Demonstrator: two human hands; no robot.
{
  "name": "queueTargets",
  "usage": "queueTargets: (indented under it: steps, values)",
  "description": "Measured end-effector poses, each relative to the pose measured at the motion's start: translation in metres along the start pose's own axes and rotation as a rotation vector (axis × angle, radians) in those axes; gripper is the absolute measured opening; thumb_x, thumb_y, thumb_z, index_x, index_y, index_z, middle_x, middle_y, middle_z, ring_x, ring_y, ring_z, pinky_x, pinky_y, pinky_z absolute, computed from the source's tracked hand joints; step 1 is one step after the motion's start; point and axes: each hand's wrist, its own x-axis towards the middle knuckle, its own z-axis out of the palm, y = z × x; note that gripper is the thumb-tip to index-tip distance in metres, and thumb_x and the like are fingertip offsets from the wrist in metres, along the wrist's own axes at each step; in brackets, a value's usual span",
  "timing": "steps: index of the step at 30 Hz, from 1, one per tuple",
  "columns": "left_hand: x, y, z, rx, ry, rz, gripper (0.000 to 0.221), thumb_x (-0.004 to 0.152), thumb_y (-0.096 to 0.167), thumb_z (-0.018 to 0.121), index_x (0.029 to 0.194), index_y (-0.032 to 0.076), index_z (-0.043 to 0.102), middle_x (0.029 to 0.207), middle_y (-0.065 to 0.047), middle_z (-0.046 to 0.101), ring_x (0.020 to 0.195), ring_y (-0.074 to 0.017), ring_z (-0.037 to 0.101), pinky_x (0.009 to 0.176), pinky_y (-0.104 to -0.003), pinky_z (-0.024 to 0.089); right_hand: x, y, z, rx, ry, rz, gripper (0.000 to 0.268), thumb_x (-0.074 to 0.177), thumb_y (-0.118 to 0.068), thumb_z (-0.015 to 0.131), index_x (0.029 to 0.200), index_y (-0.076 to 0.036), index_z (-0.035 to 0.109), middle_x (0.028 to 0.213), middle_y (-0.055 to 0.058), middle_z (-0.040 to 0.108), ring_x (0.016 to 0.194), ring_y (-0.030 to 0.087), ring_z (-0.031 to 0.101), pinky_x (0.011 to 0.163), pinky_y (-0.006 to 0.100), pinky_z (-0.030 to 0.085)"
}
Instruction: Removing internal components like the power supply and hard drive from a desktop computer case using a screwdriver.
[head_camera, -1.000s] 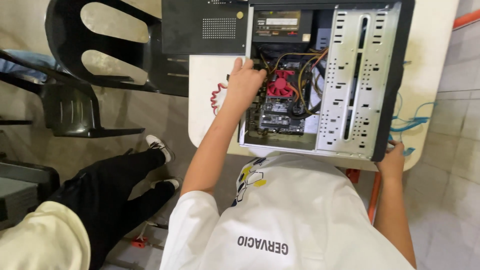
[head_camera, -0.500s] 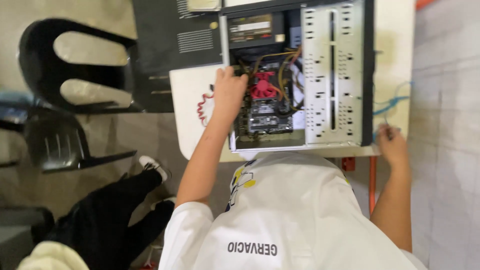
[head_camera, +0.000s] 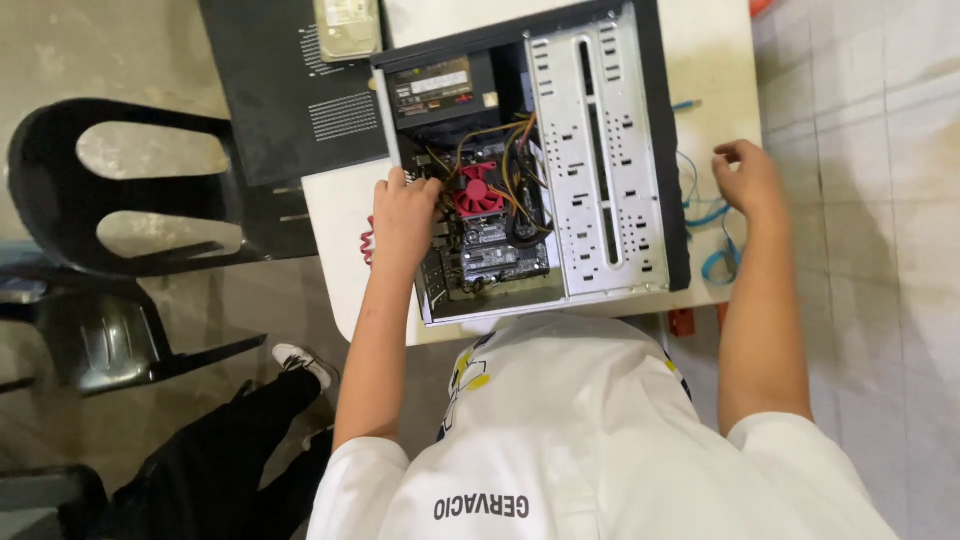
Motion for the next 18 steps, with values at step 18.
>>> queueTargets:
  steps: [18]
  values:
    - [-0.111, 0.006, -0.023, -0.901, 0.655, -0.662, 0.026, 0.097, -0.010, 0.056, 0.108, 0.008, 0.071, 0.112, -0.008, 0.064, 0.103, -0.0244, 0.065, 0.082, -0.032, 0.057, 0.032, -0.015, 0.057, 0.212, 0.232, -0.167, 0.032, 0.101, -0.014, 0.068, 0.131, -0.004, 0.067, 0.105, 0.023, 0.070, 0.085, 0.046, 0.069, 0.072, 0.050, 0.053]
